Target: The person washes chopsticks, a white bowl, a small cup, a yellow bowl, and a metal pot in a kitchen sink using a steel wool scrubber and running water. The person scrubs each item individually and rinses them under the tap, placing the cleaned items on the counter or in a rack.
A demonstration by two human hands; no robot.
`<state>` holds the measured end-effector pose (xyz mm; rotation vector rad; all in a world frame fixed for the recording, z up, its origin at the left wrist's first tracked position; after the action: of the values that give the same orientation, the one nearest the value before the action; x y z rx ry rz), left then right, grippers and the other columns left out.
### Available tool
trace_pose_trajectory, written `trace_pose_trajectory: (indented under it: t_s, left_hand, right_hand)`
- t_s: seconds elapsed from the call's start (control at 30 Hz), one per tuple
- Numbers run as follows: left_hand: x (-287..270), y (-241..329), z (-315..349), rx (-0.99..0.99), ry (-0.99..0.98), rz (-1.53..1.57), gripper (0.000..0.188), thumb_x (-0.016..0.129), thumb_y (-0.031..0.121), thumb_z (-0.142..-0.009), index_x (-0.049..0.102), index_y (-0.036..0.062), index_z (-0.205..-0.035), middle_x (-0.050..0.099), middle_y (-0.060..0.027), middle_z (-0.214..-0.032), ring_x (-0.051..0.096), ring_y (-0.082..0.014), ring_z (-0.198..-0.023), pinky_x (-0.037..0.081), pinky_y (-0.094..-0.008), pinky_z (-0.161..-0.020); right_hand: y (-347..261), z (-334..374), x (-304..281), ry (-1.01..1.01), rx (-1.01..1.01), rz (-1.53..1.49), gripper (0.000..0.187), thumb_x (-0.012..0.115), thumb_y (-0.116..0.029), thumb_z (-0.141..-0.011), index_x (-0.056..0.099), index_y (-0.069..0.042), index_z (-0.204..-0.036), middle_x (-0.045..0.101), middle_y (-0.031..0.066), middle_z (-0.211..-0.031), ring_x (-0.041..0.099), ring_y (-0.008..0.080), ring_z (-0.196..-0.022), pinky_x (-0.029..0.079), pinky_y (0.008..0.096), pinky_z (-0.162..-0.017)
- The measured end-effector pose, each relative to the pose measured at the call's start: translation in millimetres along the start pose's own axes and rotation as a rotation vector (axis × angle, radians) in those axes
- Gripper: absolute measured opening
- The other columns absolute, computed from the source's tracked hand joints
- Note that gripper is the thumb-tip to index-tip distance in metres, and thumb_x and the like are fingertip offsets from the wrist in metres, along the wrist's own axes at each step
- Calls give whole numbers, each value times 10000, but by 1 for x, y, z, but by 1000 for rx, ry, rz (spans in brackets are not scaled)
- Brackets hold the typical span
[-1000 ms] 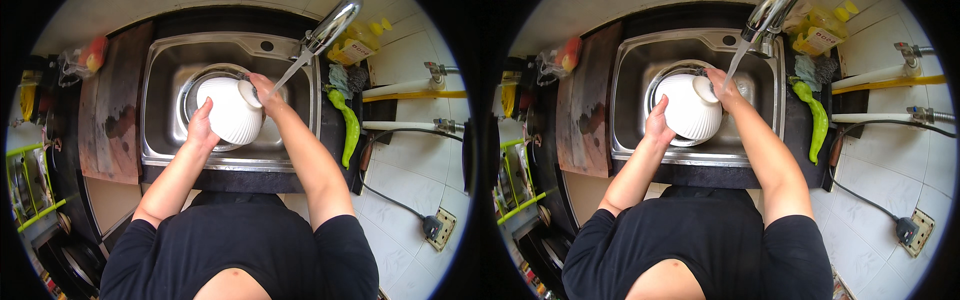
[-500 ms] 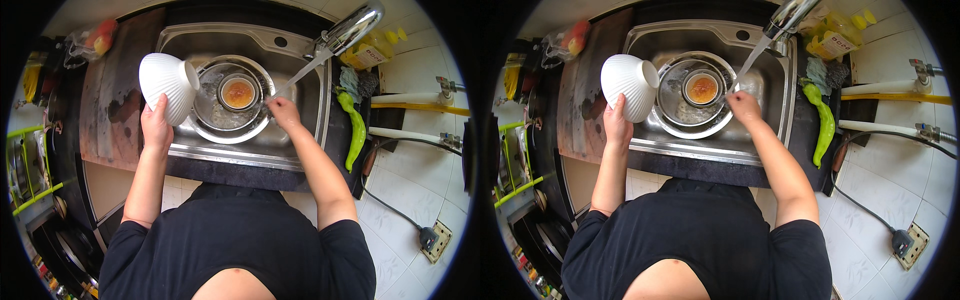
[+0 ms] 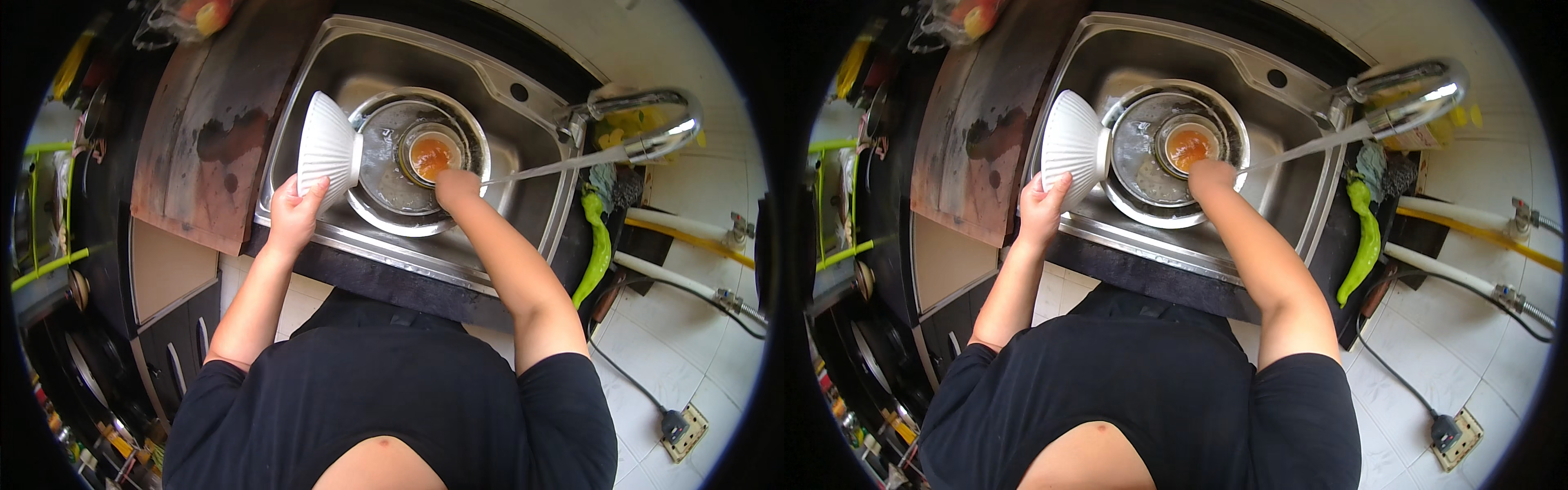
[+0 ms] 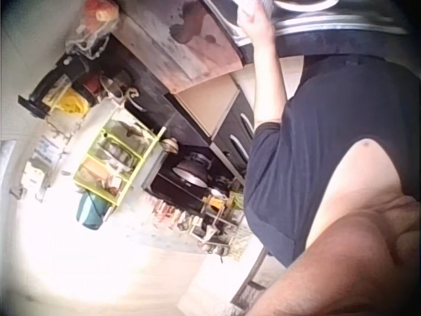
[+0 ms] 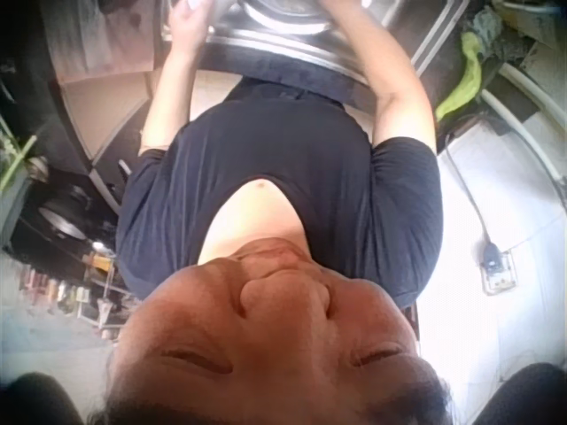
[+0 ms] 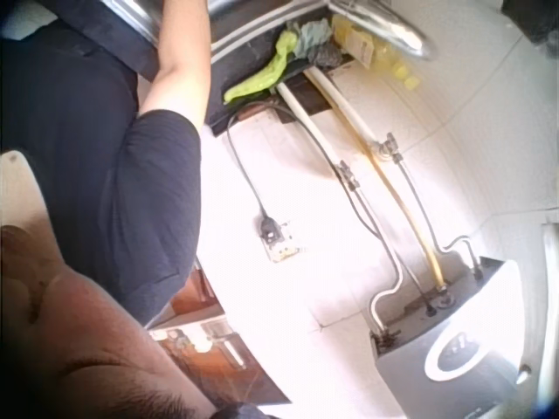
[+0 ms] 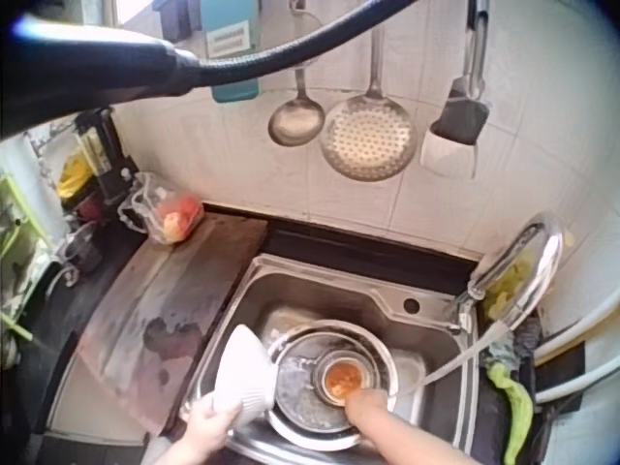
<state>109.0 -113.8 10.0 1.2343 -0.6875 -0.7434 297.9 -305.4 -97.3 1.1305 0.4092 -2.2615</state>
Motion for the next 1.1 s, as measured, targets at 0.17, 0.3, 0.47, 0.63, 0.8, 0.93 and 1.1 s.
trace_pose_trajectory:
  t_s: [0.17, 0.3, 0.47, 0.63, 0.8, 0.93, 1.1]
  left_hand:
    - [-8, 3, -11, 48, -61, -61, 244, 582, 172, -860, 584, -34, -991, 619, -39, -907, 528, -66, -809, 415, -212, -733]
    - [-5, -4, -23, 57, -86, -109, 244, 583, 179, -857, 593, -29, -986, 623, -33, -881, 528, -63, -788, 418, -212, -717]
    - [3, -3, -31, 63, -157, -102, 249, 579, 175, -857, 592, -29, -999, 627, -35, -881, 531, -65, -786, 421, -218, -718]
    - [0, -7, -34, 31, -180, -89, 252, 576, 173, -859, 586, -31, -1006, 625, -37, -886, 530, -68, -795, 421, -220, -721]
    - [-17, -9, -34, 22, -153, -122, 248, 574, 173, -860, 589, -34, -997, 623, -35, -884, 527, -64, -797, 419, -217, -718]
    - [-31, -9, -33, 18, -120, -95, 242, 576, 172, -859, 593, -31, -989, 622, -30, -877, 528, -61, -792, 420, -213, -712]
    - [-43, -12, -30, 34, -115, -44, 231, 580, 165, -856, 596, -29, -981, 623, -23, -861, 531, -60, -780, 423, -211, -702]
  right_hand:
    - [13, 14, -19, 0, -118, -90, 309, 562, -315, -799, 647, -30, -882, 632, 158, -891, 608, 304, -839, 479, 397, -718]
    - [12, 18, -31, 109, -41, -156, 323, 561, -335, -802, 622, -31, -891, 628, 148, -895, 600, 309, -854, 475, 399, -726]
    - [13, 1, -41, 146, 252, -269, 349, 569, -327, -780, 591, -35, -969, 626, 151, -948, 594, 301, -915, 474, 386, -763]
    - [16, -28, -36, -187, 275, -400, 458, 597, -319, -746, 513, -16, -1080, 609, 167, -1026, 589, 296, -956, 470, 382, -797]
    - [7, -31, -46, 76, 310, -307, 501, 614, -334, -740, 490, -8, -1100, 610, 166, -1012, 590, 291, -949, 472, 377, -794]
    - [-7, -35, -57, 154, 218, -168, 419, 609, -310, -750, 511, -31, -1048, 631, 154, -946, 606, 305, -892, 483, 394, -748]
    - [-14, -60, -56, 18, 84, 163, 390, 630, -276, -712, 575, -59, -1031, 642, 116, -927, 617, 280, -875, 491, 355, -741]
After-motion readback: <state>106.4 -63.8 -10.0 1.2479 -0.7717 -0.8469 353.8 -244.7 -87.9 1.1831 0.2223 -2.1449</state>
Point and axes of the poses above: each hand's wrist, its own z-axis away from the middle knuckle, its own x-axis out of the palm, y = z × x, the point moved 1 cm from there along -z, towards the middle knuckle
